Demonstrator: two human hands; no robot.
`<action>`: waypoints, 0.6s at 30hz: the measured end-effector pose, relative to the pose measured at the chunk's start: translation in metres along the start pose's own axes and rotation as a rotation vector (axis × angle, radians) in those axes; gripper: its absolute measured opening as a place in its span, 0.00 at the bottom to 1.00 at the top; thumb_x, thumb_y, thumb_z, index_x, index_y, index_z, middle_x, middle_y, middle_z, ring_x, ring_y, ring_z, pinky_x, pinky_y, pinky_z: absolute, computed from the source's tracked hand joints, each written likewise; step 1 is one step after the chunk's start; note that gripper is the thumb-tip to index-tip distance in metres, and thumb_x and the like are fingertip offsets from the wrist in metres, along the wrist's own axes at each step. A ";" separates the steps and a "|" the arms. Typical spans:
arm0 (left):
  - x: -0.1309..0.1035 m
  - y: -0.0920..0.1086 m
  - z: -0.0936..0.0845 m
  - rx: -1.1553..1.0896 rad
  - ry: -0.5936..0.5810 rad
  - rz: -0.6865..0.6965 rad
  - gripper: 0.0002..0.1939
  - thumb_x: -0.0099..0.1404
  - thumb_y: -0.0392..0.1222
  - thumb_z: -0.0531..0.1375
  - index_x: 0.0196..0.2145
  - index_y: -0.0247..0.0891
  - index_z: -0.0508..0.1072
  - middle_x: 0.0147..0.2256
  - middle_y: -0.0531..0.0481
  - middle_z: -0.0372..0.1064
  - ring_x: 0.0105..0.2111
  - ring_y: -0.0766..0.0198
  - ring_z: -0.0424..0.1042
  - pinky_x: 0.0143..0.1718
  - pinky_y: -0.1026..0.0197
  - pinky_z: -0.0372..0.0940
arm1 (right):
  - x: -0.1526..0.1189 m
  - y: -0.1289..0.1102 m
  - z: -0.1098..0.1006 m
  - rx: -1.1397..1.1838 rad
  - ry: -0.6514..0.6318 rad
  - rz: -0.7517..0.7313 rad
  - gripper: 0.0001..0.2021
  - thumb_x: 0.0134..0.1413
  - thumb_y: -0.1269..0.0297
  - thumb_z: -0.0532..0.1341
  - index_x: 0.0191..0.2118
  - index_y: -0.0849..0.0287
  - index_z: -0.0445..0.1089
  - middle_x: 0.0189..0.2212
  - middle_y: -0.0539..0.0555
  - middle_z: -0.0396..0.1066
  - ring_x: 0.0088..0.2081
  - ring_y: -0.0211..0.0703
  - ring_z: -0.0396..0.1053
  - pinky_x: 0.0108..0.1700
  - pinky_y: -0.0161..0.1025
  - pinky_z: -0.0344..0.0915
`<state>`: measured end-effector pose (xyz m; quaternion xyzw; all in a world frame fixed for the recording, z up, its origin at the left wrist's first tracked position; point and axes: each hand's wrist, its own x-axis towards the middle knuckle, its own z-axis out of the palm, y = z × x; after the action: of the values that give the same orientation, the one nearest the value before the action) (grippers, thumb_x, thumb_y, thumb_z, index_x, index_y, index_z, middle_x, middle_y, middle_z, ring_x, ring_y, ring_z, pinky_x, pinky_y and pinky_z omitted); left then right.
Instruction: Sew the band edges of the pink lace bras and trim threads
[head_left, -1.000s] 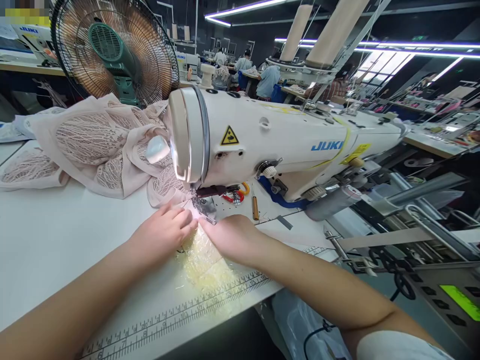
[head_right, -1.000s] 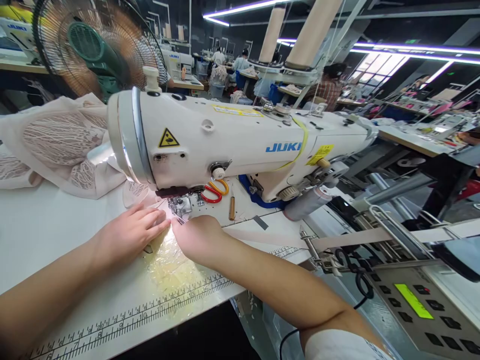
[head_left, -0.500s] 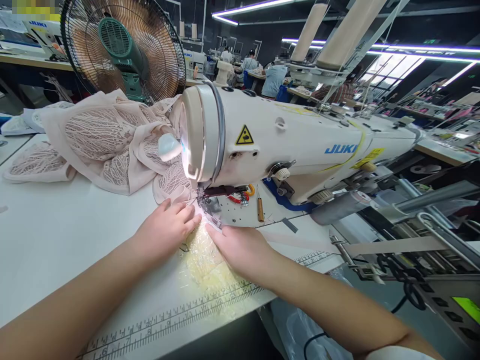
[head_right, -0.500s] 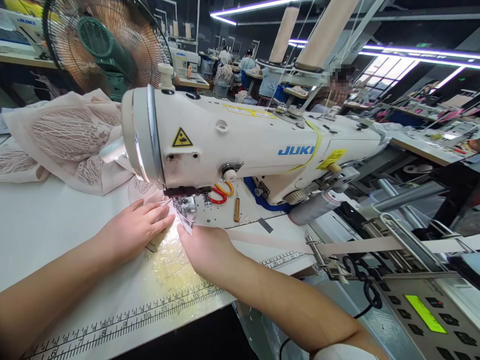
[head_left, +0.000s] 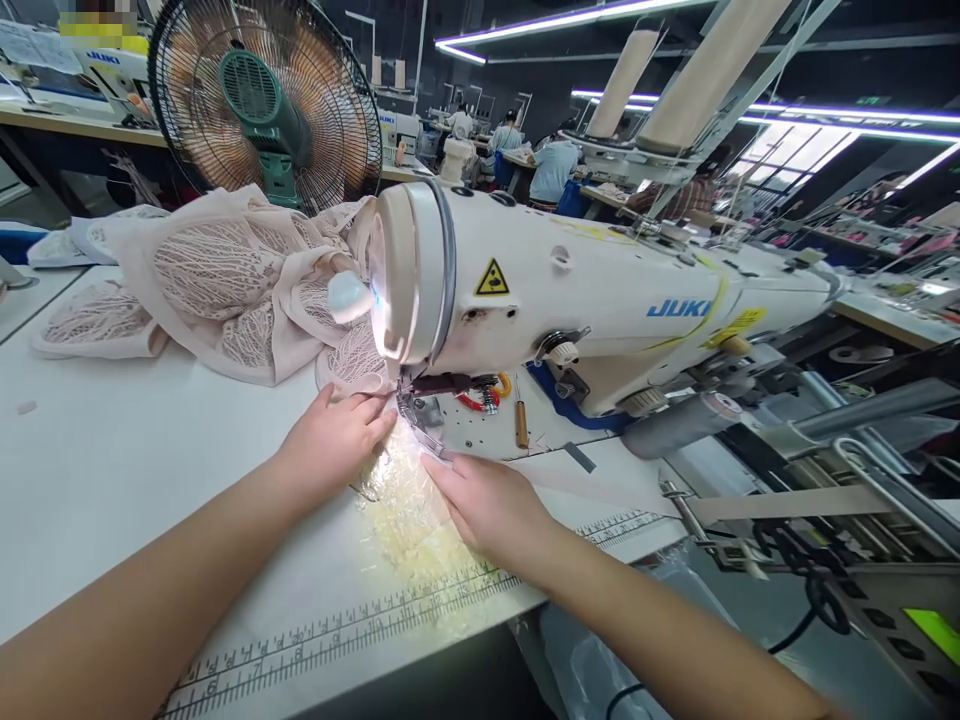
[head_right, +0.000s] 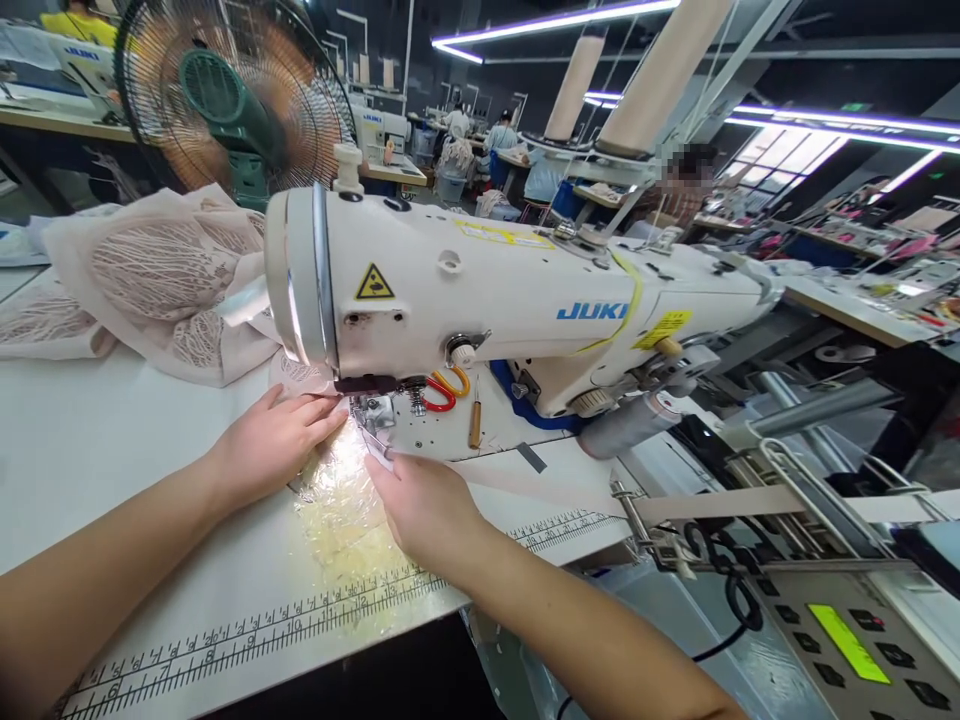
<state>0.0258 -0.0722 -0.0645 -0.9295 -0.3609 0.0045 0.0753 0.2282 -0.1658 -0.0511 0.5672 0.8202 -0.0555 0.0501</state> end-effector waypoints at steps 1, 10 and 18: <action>0.001 -0.001 0.001 -0.017 -0.002 -0.021 0.26 0.64 0.28 0.45 0.58 0.37 0.64 0.58 0.38 0.63 0.57 0.49 0.62 0.56 0.33 0.53 | 0.000 0.000 0.000 0.014 0.008 -0.004 0.21 0.58 0.71 0.51 0.57 0.57 0.62 0.32 0.55 0.70 0.31 0.44 0.65 0.26 0.37 0.45; 0.005 -0.008 0.001 -0.200 0.001 -0.181 0.26 0.64 0.31 0.46 0.58 0.40 0.64 0.57 0.38 0.64 0.57 0.48 0.61 0.56 0.31 0.51 | -0.013 0.049 -0.014 0.157 0.205 0.111 0.15 0.63 0.67 0.47 0.33 0.60 0.69 0.30 0.56 0.70 0.33 0.43 0.68 0.34 0.36 0.59; 0.004 -0.011 0.011 -0.273 0.125 -0.246 0.22 0.65 0.34 0.45 0.52 0.36 0.70 0.54 0.34 0.65 0.56 0.44 0.61 0.56 0.31 0.50 | 0.056 0.080 -0.026 -0.241 0.079 0.290 0.14 0.63 0.67 0.50 0.41 0.66 0.73 0.41 0.65 0.73 0.45 0.51 0.70 0.45 0.41 0.64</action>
<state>0.0206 -0.0600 -0.0732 -0.8784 -0.4638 -0.1114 -0.0293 0.2830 -0.0817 -0.0368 0.6712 0.7317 0.0733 0.0931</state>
